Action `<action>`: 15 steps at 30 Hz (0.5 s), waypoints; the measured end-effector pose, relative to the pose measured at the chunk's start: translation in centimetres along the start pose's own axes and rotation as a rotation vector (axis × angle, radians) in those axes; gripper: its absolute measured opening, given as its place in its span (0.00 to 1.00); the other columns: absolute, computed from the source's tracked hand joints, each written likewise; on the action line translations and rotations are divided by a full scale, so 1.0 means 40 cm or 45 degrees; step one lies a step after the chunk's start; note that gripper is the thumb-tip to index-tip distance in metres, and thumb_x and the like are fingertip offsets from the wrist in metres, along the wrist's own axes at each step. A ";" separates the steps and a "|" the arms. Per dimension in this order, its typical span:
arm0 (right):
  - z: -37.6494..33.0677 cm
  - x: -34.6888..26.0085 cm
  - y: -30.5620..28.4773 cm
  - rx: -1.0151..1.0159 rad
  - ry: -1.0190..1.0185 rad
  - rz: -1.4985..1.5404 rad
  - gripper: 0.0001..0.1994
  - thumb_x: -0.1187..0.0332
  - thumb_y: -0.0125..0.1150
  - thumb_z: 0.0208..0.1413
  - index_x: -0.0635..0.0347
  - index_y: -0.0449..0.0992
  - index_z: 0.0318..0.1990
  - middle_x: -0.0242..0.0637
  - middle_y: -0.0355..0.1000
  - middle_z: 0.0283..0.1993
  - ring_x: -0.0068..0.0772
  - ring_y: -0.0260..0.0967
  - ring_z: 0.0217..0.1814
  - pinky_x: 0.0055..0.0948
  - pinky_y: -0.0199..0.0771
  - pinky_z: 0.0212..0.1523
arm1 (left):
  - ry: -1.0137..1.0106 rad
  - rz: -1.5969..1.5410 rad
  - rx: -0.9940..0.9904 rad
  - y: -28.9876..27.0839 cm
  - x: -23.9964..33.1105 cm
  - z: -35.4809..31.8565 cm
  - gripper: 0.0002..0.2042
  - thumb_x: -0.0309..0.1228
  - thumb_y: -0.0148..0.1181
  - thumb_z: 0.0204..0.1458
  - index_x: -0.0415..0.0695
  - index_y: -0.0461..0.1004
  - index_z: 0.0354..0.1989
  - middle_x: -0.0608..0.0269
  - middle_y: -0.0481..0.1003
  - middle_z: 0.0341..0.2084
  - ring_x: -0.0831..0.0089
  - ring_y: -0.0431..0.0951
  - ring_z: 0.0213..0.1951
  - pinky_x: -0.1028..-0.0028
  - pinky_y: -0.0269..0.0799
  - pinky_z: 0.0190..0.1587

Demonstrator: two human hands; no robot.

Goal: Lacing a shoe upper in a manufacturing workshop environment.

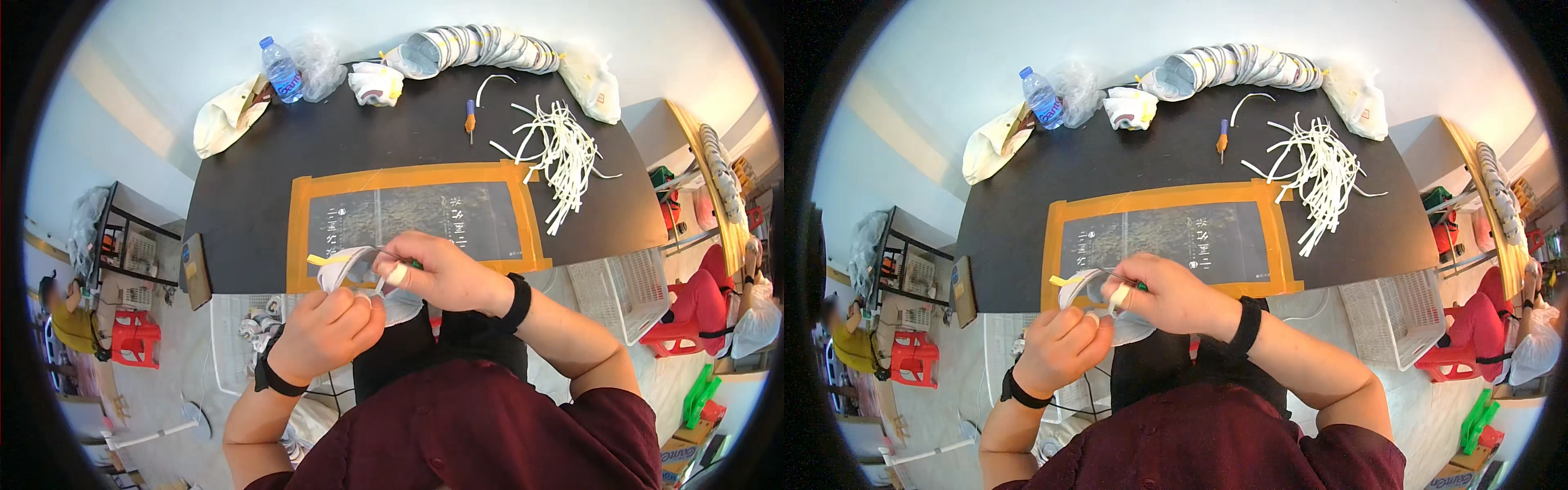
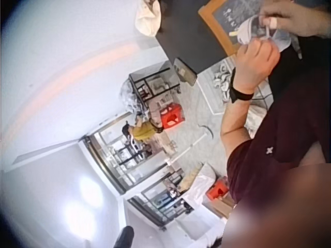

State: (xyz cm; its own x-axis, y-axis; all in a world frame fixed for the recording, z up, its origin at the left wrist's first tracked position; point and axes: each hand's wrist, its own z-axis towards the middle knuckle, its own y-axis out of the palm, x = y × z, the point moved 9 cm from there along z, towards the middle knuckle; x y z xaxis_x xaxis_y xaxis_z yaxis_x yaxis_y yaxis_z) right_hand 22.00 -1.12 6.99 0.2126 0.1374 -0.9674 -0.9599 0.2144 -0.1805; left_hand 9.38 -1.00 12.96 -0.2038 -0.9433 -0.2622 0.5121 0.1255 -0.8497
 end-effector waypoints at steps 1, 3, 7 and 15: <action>-0.005 -0.022 0.001 0.004 -0.079 -0.179 0.09 0.66 0.59 0.60 0.63 0.75 0.38 0.34 0.69 0.35 0.26 0.68 0.36 0.26 0.70 0.38 | -0.013 0.024 0.030 -0.002 0.001 -0.005 0.12 0.27 0.62 0.38 0.49 0.75 0.34 0.72 0.68 0.27 0.76 0.71 0.32 0.78 0.62 0.25; -0.015 -0.020 0.007 0.010 -0.040 -0.176 0.08 0.67 0.61 0.58 0.62 0.75 0.37 0.34 0.68 0.34 0.27 0.68 0.36 0.26 0.69 0.38 | -0.025 0.045 0.062 -0.002 0.001 -0.008 0.12 0.27 0.62 0.38 0.49 0.75 0.35 0.71 0.69 0.27 0.76 0.71 0.32 0.78 0.62 0.25; -0.028 0.010 0.021 0.052 -0.011 -0.121 0.09 0.66 0.63 0.54 0.62 0.74 0.35 0.37 0.67 0.31 0.36 0.68 0.35 0.31 0.69 0.37 | 0.011 0.031 0.138 -0.007 0.010 -0.004 0.11 0.28 0.62 0.38 0.48 0.75 0.34 0.71 0.69 0.27 0.76 0.71 0.31 0.79 0.61 0.24; -0.054 0.100 0.024 0.266 0.566 0.967 0.06 0.68 0.57 0.61 0.60 0.72 0.35 0.31 0.73 0.30 0.20 0.65 0.28 0.25 0.67 0.34 | 0.043 -0.078 0.031 -0.002 0.025 0.000 0.12 0.28 0.61 0.37 0.48 0.75 0.34 0.71 0.69 0.27 0.76 0.71 0.32 0.80 0.62 0.25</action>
State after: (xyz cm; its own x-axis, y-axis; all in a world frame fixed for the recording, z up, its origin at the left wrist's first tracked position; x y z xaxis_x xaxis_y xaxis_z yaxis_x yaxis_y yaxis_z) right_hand 21.54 -2.46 2.57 -0.5963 -0.0639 -0.8002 -0.7514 0.3954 0.5283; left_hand 9.14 -1.95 12.74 -0.2635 -0.9379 -0.2258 0.5177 0.0601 -0.8535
